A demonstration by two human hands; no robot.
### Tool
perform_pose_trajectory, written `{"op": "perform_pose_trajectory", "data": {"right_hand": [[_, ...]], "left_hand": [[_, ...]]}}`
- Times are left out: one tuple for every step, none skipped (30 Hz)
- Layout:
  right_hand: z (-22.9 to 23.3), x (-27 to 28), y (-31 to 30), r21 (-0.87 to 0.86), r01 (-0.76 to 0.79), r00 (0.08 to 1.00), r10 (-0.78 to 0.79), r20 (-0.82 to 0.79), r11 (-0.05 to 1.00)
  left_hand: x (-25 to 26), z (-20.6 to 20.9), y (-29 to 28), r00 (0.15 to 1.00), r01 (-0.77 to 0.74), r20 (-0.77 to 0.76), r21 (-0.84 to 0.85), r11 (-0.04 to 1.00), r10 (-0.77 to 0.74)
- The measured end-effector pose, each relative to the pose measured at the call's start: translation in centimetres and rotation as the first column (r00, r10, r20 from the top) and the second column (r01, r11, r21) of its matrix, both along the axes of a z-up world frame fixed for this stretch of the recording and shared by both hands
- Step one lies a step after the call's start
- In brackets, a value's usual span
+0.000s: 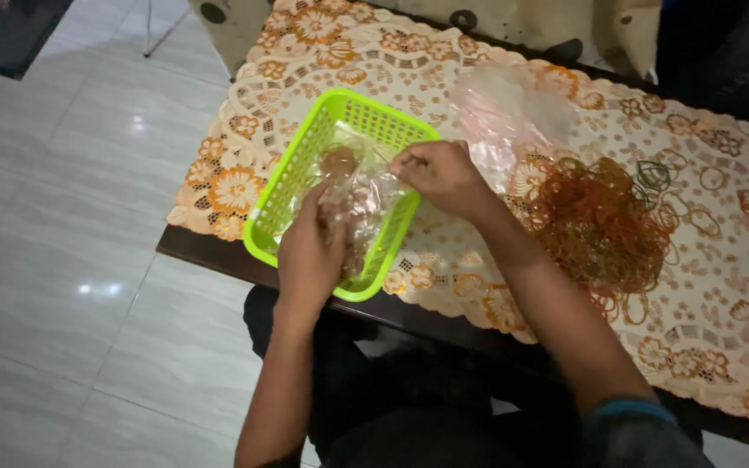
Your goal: Packing rubber bands into small plastic bags and placing them in a basket
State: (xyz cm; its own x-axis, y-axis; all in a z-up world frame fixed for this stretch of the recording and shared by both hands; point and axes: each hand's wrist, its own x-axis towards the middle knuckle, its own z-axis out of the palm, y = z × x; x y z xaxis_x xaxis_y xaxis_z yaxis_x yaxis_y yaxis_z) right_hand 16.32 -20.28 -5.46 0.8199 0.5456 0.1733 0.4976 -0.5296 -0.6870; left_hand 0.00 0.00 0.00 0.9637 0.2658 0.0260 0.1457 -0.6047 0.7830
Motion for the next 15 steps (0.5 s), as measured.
{"op": "perform_pose_trajectory", "data": {"right_hand": [[0.6,0.6,0.7,0.001,-0.007,1.000,0.007,0.001,1.000],[1.2,1.2,1.5,-0.096,-0.002,1.000,0.002,-0.003,0.995],[1.8,1.8,2.1,-0.191,0.007,1.000,-0.007,-0.004,0.982],[1.2,2.6,2.4,-0.190,0.004,1.000,-0.004,-0.001,0.982],[0.4,3.2,2.6,-0.260,0.030,0.999,-0.025,0.022,0.965],[-0.4,3.8,2.8,-0.329,0.057,0.998,-0.044,0.048,0.943],[-0.7,3.9,2.8,-0.330,0.055,0.998,-0.042,0.046,0.942],[-1.1,4.1,2.8,-0.362,0.075,0.997,-0.059,0.054,0.929],[-1.4,4.2,2.8,-0.394,0.093,0.995,-0.074,0.065,0.914],[-1.5,4.3,3.0,-0.395,0.090,0.995,-0.070,0.065,0.914],[-1.5,4.3,3.0,-0.408,0.131,0.991,-0.122,0.048,0.904],[-1.6,4.4,3.1,-0.421,0.171,0.984,-0.173,0.032,0.891],[0.4,2.1,3.5,-0.421,0.174,0.984,-0.176,0.034,0.890],[2.4,-0.1,4.0,-0.404,0.178,0.984,-0.164,0.069,0.897],[4.4,-2.3,4.5,-0.387,0.178,0.983,-0.148,0.107,0.905]], "left_hand": [[0.3,-0.4,0.5,1.000,-0.007,0.001,0.001,1.000,0.007],[0.5,-0.8,0.9,1.000,0.009,0.005,0.042,0.999,-0.009],[0.9,-1.1,1.3,1.000,0.028,0.010,0.083,0.996,-0.029],[1.2,-1.2,1.7,1.000,0.025,0.013,0.084,0.996,-0.026],[1.4,-1.4,2.0,0.996,0.087,-0.011,0.153,0.984,-0.086],[1.5,-1.6,2.3,0.989,0.150,-0.040,0.220,0.964,-0.145],[1.5,-1.3,2.4,0.989,0.149,-0.041,0.219,0.964,-0.143],[1.6,-0.9,2.5,0.972,0.230,-0.102,0.279,0.932,-0.209],[1.6,-0.5,2.6,0.949,0.310,-0.166,0.332,0.891,-0.269],[1.6,-0.2,2.6,0.950,0.308,-0.166,0.331,0.892,-0.266],[1.6,0.1,2.6,0.945,0.323,-0.161,0.322,0.890,-0.284],[1.7,0.4,2.6,0.940,0.338,-0.156,0.314,0.887,-0.302],[2.0,0.7,2.7,0.939,0.340,-0.155,0.314,0.886,-0.306],[2.3,1.0,2.7,0.930,0.366,-0.156,0.335,0.868,-0.332],[2.7,1.4,2.8,0.922,0.388,-0.156,0.355,0.851,-0.355]]}}
